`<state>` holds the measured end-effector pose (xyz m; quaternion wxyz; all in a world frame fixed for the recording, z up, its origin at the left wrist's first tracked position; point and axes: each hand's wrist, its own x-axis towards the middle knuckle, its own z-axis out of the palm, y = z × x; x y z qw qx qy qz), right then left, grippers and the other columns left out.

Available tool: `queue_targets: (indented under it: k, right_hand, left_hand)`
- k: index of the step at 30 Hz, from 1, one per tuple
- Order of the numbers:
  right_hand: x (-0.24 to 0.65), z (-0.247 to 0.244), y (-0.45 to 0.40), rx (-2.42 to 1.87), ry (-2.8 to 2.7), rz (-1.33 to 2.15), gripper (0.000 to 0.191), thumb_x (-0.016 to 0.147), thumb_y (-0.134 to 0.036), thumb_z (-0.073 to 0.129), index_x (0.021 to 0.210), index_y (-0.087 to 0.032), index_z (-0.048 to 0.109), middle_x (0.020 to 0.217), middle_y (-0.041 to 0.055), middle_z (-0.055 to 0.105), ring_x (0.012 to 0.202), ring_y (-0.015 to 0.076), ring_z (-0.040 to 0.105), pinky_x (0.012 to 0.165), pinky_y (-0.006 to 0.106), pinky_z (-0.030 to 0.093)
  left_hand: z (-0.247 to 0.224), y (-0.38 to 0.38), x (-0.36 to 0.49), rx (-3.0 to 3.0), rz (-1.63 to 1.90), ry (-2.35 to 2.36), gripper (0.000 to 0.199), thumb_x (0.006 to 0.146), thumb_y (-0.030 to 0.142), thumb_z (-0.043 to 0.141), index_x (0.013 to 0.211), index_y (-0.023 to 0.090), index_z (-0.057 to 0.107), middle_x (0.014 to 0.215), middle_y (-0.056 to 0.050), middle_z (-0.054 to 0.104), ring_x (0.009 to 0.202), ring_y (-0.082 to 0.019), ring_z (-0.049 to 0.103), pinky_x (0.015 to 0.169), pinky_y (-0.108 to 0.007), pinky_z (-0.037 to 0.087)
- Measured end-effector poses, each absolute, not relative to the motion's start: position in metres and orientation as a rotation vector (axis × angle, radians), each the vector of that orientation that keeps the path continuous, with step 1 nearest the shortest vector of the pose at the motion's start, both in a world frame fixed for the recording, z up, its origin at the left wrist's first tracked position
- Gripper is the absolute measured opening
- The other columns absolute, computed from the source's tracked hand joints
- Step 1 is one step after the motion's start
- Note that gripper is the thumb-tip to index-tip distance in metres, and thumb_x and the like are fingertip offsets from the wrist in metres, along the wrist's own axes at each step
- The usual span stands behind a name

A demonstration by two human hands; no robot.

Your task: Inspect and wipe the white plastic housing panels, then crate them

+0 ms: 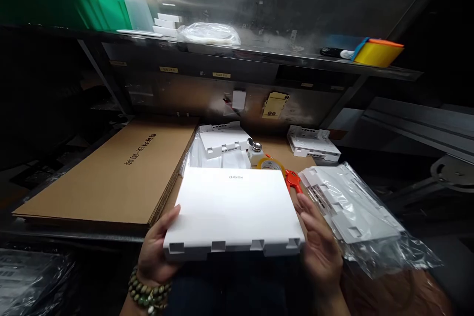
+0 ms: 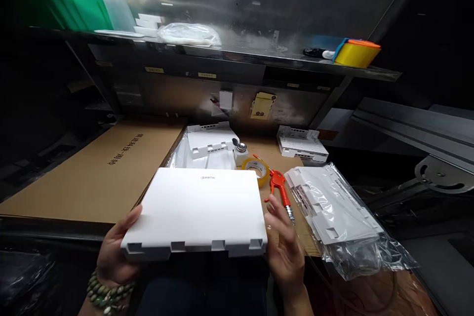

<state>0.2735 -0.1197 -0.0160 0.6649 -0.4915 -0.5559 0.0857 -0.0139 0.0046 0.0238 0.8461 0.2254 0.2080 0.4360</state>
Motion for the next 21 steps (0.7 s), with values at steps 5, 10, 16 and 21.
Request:
queue_targets:
  k: [5, 10, 16, 21]
  right_hand:
    - [0.273, -0.022, -0.135, -1.223, -0.949, 0.714, 0.043, 0.106, -0.037, 0.049, 0.147, -0.029, 0.058, 0.142, 0.0127, 0.067, 0.130, 0.0289, 0.066, 0.104, 0.041, 0.059]
    - [0.269, -0.033, -0.152, -1.272, -0.992, 0.710, 0.041, 0.098, -0.040, 0.064, 0.139, -0.031, 0.067, 0.136, 0.0111, 0.071, 0.123, 0.0311, 0.070, 0.100, 0.035, 0.060]
    - [0.260, -0.020, -0.154, -1.291, -0.944, 0.751, 0.041, 0.095, -0.046, 0.069, 0.132, -0.029, 0.073, 0.128, 0.0117, 0.075, 0.115, 0.0318, 0.074, 0.097, 0.036, 0.061]
    - [0.252, 0.002, -0.149, -1.230, -0.904, 0.806, 0.040, 0.092, -0.050, 0.072, 0.129, -0.035, 0.074, 0.118, 0.0070, 0.080, 0.105, 0.0265, 0.078, 0.091, 0.030, 0.063]
  left_hand:
    - [0.006, -0.011, -0.020, 0.503, 1.151, 0.492, 0.045, 0.089, 0.067, 0.058, 0.093, 0.031, 0.085, 0.097, -0.004, 0.082, 0.119, -0.034, 0.068, 0.119, -0.048, 0.038]
    - [-0.015, -0.017, -0.037, 0.551, 1.166, 0.482, 0.067, 0.089, 0.083, 0.038, 0.110, 0.036, 0.080, 0.110, -0.001, 0.081, 0.131, -0.030, 0.059, 0.119, -0.046, 0.037]
    - [-0.017, -0.019, -0.035, 0.518, 1.024, -0.051, 0.075, 0.094, 0.081, 0.021, 0.132, 0.037, 0.069, 0.141, 0.003, 0.064, 0.123, -0.026, 0.066, 0.117, -0.042, 0.039]
    - [-0.007, -0.024, -0.043, 0.326, 0.908, 0.494, 0.068, 0.081, 0.090, 0.045, 0.123, 0.045, 0.073, 0.129, 0.008, 0.074, 0.132, -0.031, 0.060, 0.114, -0.047, 0.047]
